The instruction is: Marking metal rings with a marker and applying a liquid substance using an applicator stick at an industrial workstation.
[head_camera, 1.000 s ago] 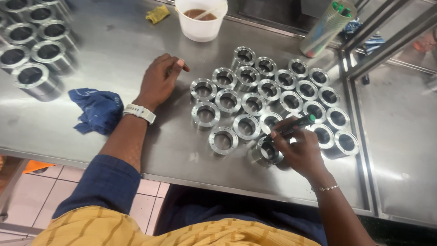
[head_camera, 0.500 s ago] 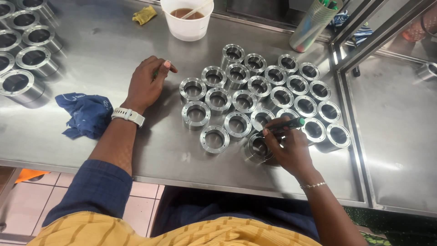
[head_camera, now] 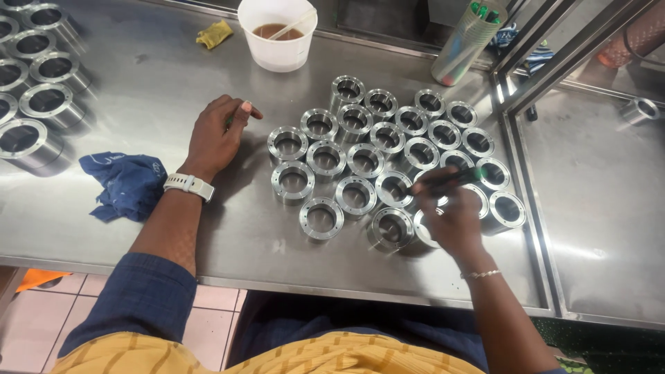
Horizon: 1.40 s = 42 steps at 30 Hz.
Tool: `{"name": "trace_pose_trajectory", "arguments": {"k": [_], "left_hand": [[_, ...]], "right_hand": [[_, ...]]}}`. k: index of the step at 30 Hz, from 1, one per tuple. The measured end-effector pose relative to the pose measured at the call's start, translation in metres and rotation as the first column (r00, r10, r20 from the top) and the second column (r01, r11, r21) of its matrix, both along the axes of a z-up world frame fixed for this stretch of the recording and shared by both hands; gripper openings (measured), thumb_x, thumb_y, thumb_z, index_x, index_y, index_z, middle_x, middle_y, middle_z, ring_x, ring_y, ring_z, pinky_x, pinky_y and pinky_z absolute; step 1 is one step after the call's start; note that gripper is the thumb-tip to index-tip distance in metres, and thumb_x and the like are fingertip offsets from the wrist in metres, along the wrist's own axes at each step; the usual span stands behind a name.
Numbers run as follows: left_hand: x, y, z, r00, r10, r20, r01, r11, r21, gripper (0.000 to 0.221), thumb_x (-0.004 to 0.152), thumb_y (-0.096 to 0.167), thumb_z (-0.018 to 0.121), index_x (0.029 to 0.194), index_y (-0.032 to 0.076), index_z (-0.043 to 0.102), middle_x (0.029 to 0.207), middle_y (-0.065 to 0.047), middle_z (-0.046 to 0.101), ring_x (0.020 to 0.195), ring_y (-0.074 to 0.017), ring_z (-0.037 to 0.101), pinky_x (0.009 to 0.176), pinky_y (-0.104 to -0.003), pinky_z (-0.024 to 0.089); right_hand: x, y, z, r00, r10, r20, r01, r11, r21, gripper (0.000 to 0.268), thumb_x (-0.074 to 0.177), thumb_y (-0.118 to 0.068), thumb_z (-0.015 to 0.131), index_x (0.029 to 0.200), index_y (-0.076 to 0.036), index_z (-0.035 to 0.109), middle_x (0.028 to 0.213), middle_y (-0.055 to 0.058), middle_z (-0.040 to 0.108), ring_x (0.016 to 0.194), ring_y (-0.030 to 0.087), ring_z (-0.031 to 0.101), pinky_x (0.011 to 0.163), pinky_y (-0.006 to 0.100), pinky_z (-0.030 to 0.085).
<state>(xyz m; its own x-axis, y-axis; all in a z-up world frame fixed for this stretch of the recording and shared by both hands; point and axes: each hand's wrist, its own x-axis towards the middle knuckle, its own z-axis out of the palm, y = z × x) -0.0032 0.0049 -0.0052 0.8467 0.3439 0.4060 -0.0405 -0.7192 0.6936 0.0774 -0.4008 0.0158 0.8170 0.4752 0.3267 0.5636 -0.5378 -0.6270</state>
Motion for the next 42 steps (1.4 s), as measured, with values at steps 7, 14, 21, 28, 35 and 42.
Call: {"name": "trace_pose_trajectory", "arguments": {"k": [7, 14, 21, 28, 35, 42], "left_hand": [[0.0, -0.002, 0.003, 1.0, 0.012, -0.008, -0.012, 1.0, -0.01, 0.045, 0.111, 0.041, 0.044, 0.101, 0.012, 0.077, 0.086, -0.007, 0.06, 0.089, -0.0242, 0.06, 0.083, -0.039, 0.047], [-0.001, -0.001, 0.005, 0.999, 0.023, -0.024, -0.024, 1.0, -0.019, 0.046, 0.111, 0.043, 0.044, 0.101, 0.012, 0.077, 0.086, -0.007, 0.059, 0.089, -0.0235, 0.06, 0.082, -0.039, 0.047], [-0.003, -0.002, 0.008, 1.0, 0.018, -0.025, -0.019, 0.998, -0.053, 0.044, 0.111, 0.042, 0.046, 0.101, 0.012, 0.076, 0.086, -0.007, 0.058, 0.088, -0.0231, 0.06, 0.081, -0.039, 0.047], [-0.004, 0.001, 0.008, 0.999, 0.035, 0.008, -0.035, 0.999, -0.004, 0.039, 0.11, 0.038, 0.047, 0.103, 0.012, 0.076, 0.088, -0.008, 0.06, 0.089, -0.0275, 0.058, 0.082, -0.041, 0.046], [-0.002, 0.005, 0.006, 0.998, 0.051, -0.022, -0.051, 0.999, 0.011, 0.041, 0.109, 0.04, 0.045, 0.103, 0.014, 0.076, 0.09, -0.008, 0.061, 0.091, -0.0278, 0.059, 0.084, -0.041, 0.047], [-0.001, 0.006, 0.005, 0.996, 0.074, -0.054, -0.073, 0.997, 0.019, 0.042, 0.109, 0.042, 0.045, 0.103, 0.015, 0.077, 0.092, -0.007, 0.063, 0.094, -0.0277, 0.06, 0.085, -0.041, 0.047]], "right_hand": [[0.037, 0.014, -0.005, 0.999, 0.029, -0.019, -0.026, 0.988, 0.152, 0.021, 0.099, -0.02, 0.07, 0.111, -0.003, 0.065, 0.087, 0.009, 0.076, 0.079, 0.018, 0.076, 0.068, 0.03, 0.056], [0.032, 0.039, -0.008, 0.998, 0.018, -0.063, -0.016, 0.999, 0.037, 0.022, 0.097, -0.022, 0.07, 0.107, -0.003, 0.065, 0.081, 0.011, 0.074, 0.066, 0.019, 0.069, 0.06, 0.035, 0.053], [0.041, 0.036, -0.007, 1.0, 0.014, -0.005, -0.014, 1.0, -0.007, 0.023, 0.096, -0.025, 0.071, 0.103, -0.004, 0.066, 0.074, 0.01, 0.071, 0.063, 0.019, 0.069, 0.06, 0.036, 0.053], [0.094, 0.042, 0.012, 0.995, -0.096, 0.025, 0.096, 0.995, 0.001, 0.023, 0.097, -0.024, 0.071, 0.104, -0.003, 0.066, 0.071, 0.011, 0.068, 0.058, 0.022, 0.063, 0.055, 0.039, 0.047], [0.154, 0.049, 0.001, 0.994, -0.105, 0.01, 0.104, 0.99, 0.092, 0.026, 0.099, -0.026, 0.071, 0.102, -0.001, 0.065, 0.074, 0.009, 0.07, 0.067, 0.016, 0.066, 0.063, 0.034, 0.051], [0.174, 0.065, -0.009, 0.993, -0.074, 0.095, 0.062, 0.99, 0.125, 0.024, 0.098, -0.023, 0.071, 0.103, -0.001, 0.063, 0.074, 0.011, 0.072, 0.065, 0.021, 0.071, 0.063, 0.035, 0.053]]}}
